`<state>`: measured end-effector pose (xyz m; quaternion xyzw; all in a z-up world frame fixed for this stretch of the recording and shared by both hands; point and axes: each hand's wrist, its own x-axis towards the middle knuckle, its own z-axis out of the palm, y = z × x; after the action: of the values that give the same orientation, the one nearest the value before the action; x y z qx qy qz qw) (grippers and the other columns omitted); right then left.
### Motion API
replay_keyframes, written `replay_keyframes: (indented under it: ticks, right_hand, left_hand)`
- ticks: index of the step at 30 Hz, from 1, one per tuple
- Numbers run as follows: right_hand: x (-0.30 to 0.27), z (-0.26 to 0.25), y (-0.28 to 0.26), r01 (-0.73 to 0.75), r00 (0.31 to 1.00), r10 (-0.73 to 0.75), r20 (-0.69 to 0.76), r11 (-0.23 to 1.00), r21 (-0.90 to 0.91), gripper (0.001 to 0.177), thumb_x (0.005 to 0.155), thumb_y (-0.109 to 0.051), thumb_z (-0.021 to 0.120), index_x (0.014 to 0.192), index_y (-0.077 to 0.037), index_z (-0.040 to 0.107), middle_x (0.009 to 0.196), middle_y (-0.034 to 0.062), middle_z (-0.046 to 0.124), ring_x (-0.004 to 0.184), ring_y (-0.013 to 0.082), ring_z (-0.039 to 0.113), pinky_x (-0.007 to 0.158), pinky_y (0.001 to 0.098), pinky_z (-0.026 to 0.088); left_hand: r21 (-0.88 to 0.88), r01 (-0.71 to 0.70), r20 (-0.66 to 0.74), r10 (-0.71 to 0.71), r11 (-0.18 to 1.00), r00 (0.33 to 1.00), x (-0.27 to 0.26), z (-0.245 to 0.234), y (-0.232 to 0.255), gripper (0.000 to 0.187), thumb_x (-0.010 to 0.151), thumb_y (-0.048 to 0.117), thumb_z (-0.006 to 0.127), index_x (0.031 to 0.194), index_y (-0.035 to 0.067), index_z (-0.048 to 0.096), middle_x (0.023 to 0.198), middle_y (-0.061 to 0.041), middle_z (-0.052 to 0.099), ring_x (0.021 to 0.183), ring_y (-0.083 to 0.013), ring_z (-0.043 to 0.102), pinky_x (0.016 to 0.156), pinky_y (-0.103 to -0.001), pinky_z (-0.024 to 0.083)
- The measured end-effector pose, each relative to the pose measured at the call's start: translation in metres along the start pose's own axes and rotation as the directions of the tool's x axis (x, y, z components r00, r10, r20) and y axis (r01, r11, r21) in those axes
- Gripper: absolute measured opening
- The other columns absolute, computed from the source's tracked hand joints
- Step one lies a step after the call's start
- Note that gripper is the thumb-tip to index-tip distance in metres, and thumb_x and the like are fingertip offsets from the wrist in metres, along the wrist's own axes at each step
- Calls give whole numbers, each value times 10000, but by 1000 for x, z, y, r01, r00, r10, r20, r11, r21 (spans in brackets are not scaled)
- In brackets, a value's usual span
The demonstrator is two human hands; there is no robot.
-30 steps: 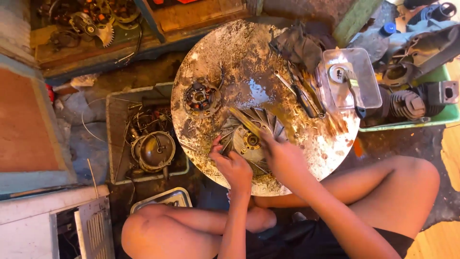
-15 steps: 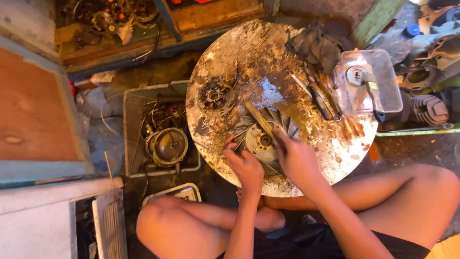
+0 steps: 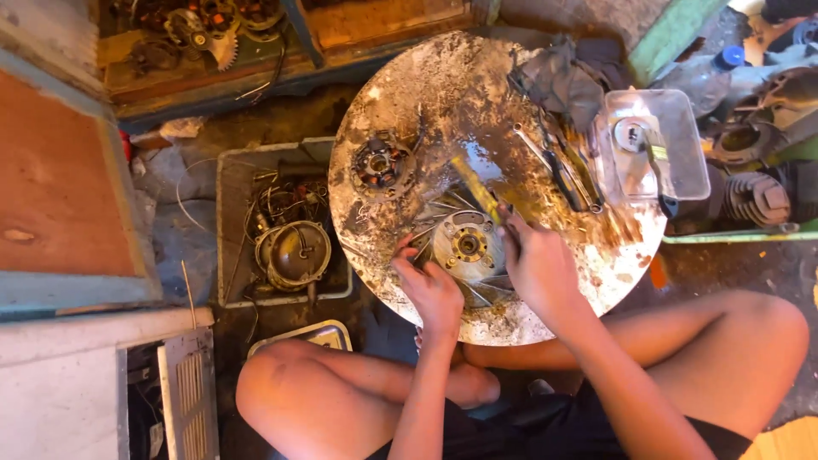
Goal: The person scrubs a metallic mechanical part with a brush and liquid cleaner on a round table. They rotate the part to clean different areas and use a cloth to wipe it down.
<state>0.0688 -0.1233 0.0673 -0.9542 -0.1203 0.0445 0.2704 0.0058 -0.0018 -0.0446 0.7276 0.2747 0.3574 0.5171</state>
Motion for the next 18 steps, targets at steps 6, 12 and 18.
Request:
replay_keyframes:
  ticks: [6,12,18]
  right_hand:
    - [-88,-26,22,73,957,20,290,950,-304,245,898,-354,586,1103,-394,714,946,95,756,811,354,759,676,481,627]
    - [-21,14,-24,134,958,-114,264,989,-59,226,990,-259,520,1121,-250,705,869,117,748,723,309,757,684,434,619]
    - [-86,-4,18,63,909,-12,416,992,-108,324,942,-305,505,1238,-223,606,1040,189,675,947,473,648,770,572,519]
  left_hand:
    - [-89,18,-44,-22,996,999,-2,4,-10,326,851,-138,311,1095,58,400,1308,-234,575,1279,-406,536,1117,-608,369]
    - [-66,-8,-106,1,998,994,-5,5,-16,317,863,-155,303,1119,16,381,1275,-299,649,1215,-459,605,1105,-611,375]
    - [-203,-62,-143,33,977,989,-1,1,3,221,934,1,289,1123,53,392,1340,-303,601,1286,-374,573,1096,-448,377]
